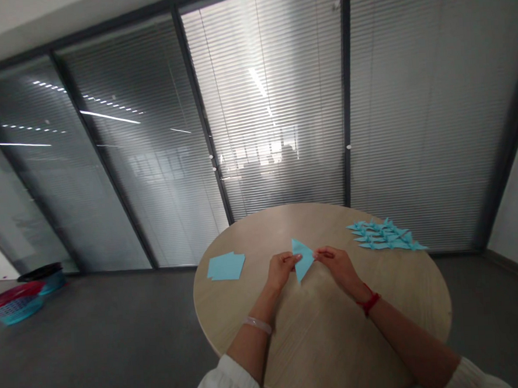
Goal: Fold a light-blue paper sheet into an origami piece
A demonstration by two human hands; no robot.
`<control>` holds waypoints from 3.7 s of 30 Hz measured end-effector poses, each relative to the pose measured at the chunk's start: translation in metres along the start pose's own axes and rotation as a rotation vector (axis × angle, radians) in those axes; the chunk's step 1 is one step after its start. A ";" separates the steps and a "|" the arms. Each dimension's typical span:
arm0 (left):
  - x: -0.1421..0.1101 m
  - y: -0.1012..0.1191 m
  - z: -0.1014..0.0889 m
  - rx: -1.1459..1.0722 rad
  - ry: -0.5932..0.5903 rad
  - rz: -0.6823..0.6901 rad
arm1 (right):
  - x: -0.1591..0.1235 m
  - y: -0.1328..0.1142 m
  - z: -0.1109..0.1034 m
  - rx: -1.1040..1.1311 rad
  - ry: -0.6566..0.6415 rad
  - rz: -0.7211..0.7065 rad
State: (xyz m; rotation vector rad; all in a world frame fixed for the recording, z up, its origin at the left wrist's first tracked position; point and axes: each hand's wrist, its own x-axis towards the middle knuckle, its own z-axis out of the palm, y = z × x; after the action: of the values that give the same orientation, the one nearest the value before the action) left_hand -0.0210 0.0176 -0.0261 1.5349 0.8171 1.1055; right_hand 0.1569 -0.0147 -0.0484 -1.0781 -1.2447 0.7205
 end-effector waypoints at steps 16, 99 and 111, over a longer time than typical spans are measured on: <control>-0.002 0.009 0.000 -0.145 0.066 0.028 | -0.002 0.002 0.001 -0.032 -0.074 -0.004; -0.005 -0.007 0.006 -0.166 -0.247 -0.108 | -0.006 0.008 0.002 -0.477 0.002 -0.474; -0.004 -0.007 0.008 -0.094 -0.220 -0.050 | -0.007 0.004 0.003 -0.503 -0.030 -0.451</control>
State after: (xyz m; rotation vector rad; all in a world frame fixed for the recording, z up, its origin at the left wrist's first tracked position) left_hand -0.0147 0.0128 -0.0341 1.5174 0.6410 0.9077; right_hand 0.1530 -0.0192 -0.0554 -1.1253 -1.6725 0.0747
